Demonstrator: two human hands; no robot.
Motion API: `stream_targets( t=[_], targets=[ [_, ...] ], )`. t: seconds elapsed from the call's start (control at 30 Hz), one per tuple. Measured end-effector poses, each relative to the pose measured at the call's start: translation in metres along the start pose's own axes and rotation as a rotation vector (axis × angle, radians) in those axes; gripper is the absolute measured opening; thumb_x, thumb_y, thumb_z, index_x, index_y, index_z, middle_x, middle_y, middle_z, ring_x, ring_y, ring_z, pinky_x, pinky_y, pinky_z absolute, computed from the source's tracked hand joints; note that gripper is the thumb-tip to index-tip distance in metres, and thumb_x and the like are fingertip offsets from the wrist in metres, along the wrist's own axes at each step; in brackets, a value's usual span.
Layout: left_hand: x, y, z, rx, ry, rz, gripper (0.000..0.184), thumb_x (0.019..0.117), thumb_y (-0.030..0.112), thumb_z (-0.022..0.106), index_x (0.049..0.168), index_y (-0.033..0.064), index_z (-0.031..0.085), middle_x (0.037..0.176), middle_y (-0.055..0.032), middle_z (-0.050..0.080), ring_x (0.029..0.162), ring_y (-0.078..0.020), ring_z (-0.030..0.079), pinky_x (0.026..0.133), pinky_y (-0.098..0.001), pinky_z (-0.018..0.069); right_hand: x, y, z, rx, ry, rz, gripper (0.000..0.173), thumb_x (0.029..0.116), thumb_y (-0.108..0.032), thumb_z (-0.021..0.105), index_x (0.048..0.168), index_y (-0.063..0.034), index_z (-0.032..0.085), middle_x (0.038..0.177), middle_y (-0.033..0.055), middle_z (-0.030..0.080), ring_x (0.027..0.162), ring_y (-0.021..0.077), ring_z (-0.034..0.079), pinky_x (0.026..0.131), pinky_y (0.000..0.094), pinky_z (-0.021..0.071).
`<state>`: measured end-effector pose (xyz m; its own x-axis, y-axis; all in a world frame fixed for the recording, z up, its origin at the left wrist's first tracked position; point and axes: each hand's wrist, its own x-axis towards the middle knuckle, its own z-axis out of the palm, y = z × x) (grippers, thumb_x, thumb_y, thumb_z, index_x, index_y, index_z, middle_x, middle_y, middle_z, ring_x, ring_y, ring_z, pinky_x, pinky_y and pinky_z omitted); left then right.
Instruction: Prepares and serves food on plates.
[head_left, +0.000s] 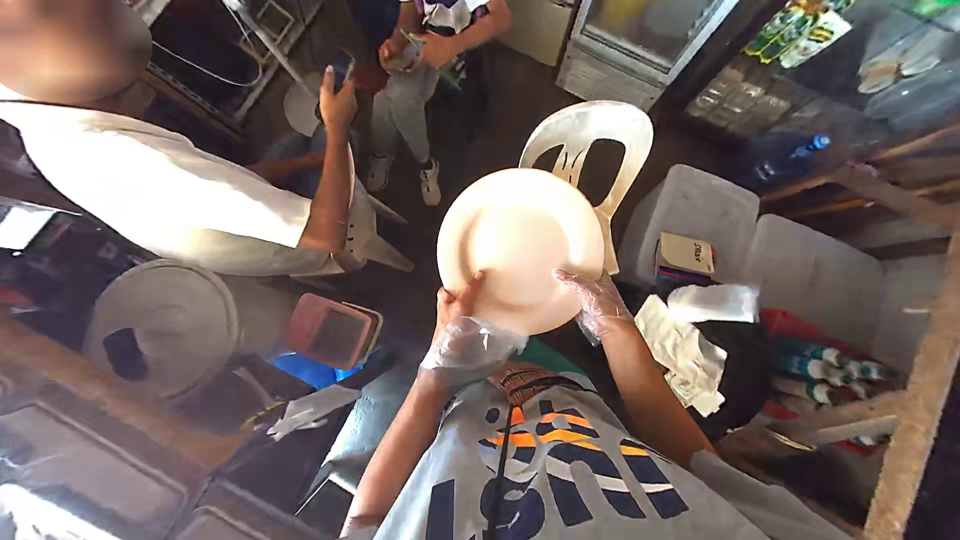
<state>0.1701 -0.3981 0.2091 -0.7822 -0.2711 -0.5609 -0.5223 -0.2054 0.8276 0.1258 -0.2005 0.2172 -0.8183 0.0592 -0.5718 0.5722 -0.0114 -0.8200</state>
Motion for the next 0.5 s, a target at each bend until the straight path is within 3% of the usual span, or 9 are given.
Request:
stream_targets(
  t=[0.07, 0.1, 0.13, 0.17, 0.23, 0.3, 0.37, 0.5],
  targets=[
    [0.052, -0.016, -0.002, 0.093, -0.063, 0.003, 0.035, 0.1006, 0.029, 0.065, 0.118, -0.0013, 0.061, 0.090, -0.0082, 0.071, 0.078, -0.0115, 0.069, 0.076, -0.0326, 0.0594, 0.031, -0.012, 0.000, -0.185, 0.046, -0.016, 0.054, 0.0935, -0.014, 0.073, 0.141, -0.0031, 0.049, 0.122, 0.0120, 0.066, 0.109, 0.0153, 0.065, 0.096, 0.0348, 0.0538],
    [0.082, -0.028, -0.008, 0.213, -0.146, 0.042, 0.031, 0.1012, 0.025, 0.064, 0.110, -0.0045, 0.064, 0.087, -0.0089, 0.071, 0.077, -0.0107, 0.069, 0.077, -0.0315, 0.0583, 0.050, -0.019, -0.004, -0.284, 0.059, -0.014, 0.059, 0.0944, -0.017, 0.072, 0.144, -0.0008, 0.046, 0.129, 0.0181, 0.063, 0.116, 0.0227, 0.062, 0.102, 0.0410, 0.0502],
    [0.110, -0.040, -0.018, 0.378, -0.255, 0.058, 0.030, 0.1023, 0.022, 0.062, 0.111, -0.0062, 0.066, 0.092, -0.0118, 0.072, 0.083, -0.0134, 0.069, 0.083, -0.0337, 0.0567, 0.070, -0.024, -0.009, -0.358, 0.061, -0.008, 0.062, 0.0957, -0.019, 0.072, 0.147, 0.0012, 0.043, 0.135, 0.0230, 0.059, 0.122, 0.0296, 0.059, 0.105, 0.0465, 0.0468],
    [0.130, -0.049, -0.031, 0.572, -0.348, 0.019, 0.032, 0.1034, 0.022, 0.061, 0.119, -0.0055, 0.066, 0.104, -0.0162, 0.073, 0.096, -0.0199, 0.070, 0.093, -0.0396, 0.0544, 0.091, -0.029, -0.013, -0.397, 0.071, -0.017, 0.062, 0.0960, -0.022, 0.072, 0.146, 0.0021, 0.044, 0.134, 0.0246, 0.059, 0.121, 0.0324, 0.060, 0.105, 0.0491, 0.0472],
    [0.154, -0.056, -0.061, 0.916, -0.362, -0.098, 0.037, 0.1037, 0.025, 0.059, 0.129, -0.0013, 0.065, 0.121, -0.0217, 0.070, 0.115, -0.0343, 0.066, 0.105, -0.0540, 0.0480, 0.132, -0.039, -0.015, -0.378, 0.094, -0.034, 0.056, 0.0970, -0.023, 0.071, 0.142, 0.0023, 0.049, 0.129, 0.0248, 0.062, 0.116, 0.0337, 0.062, 0.101, 0.0519, 0.0490],
    [0.165, -0.054, -0.095, 1.077, -0.235, -0.178, 0.038, 0.1037, 0.026, 0.059, 0.131, 0.0009, 0.065, 0.125, -0.0233, 0.068, 0.121, -0.0409, 0.063, 0.106, -0.0614, 0.0451, 0.170, -0.055, -0.009, -0.318, 0.123, -0.045, 0.046, 0.0988, -0.021, 0.068, 0.137, 0.0013, 0.055, 0.124, 0.0238, 0.064, 0.110, 0.0332, 0.065, 0.097, 0.0532, 0.0510],
    [0.175, -0.048, -0.123, 1.086, -0.067, -0.195, 0.038, 0.1035, 0.026, 0.059, 0.132, 0.0017, 0.065, 0.125, -0.0228, 0.069, 0.120, -0.0415, 0.064, 0.105, -0.0622, 0.0458, 0.206, -0.077, 0.002, -0.292, 0.129, -0.063, 0.037, 0.1011, -0.017, 0.064, 0.133, 0.0011, 0.058, 0.120, 0.0226, 0.066, 0.106, 0.0311, 0.066, 0.095, 0.0508, 0.0525],
    [0.185, -0.013, -0.134, 0.964, 0.318, -0.097, 0.034, 0.1043, 0.021, 0.057, 0.124, -0.0052, 0.067, 0.116, -0.0288, 0.069, 0.112, -0.0457, 0.066, 0.101, -0.0636, 0.0470, 0.273, -0.125, 0.032, -0.394, 0.082, -0.093, 0.041, 0.1045, -0.015, 0.058, 0.141, 0.0021, 0.052, 0.129, 0.0271, 0.062, 0.116, 0.0371, 0.062, 0.100, 0.0538, 0.0485]
  ],
)
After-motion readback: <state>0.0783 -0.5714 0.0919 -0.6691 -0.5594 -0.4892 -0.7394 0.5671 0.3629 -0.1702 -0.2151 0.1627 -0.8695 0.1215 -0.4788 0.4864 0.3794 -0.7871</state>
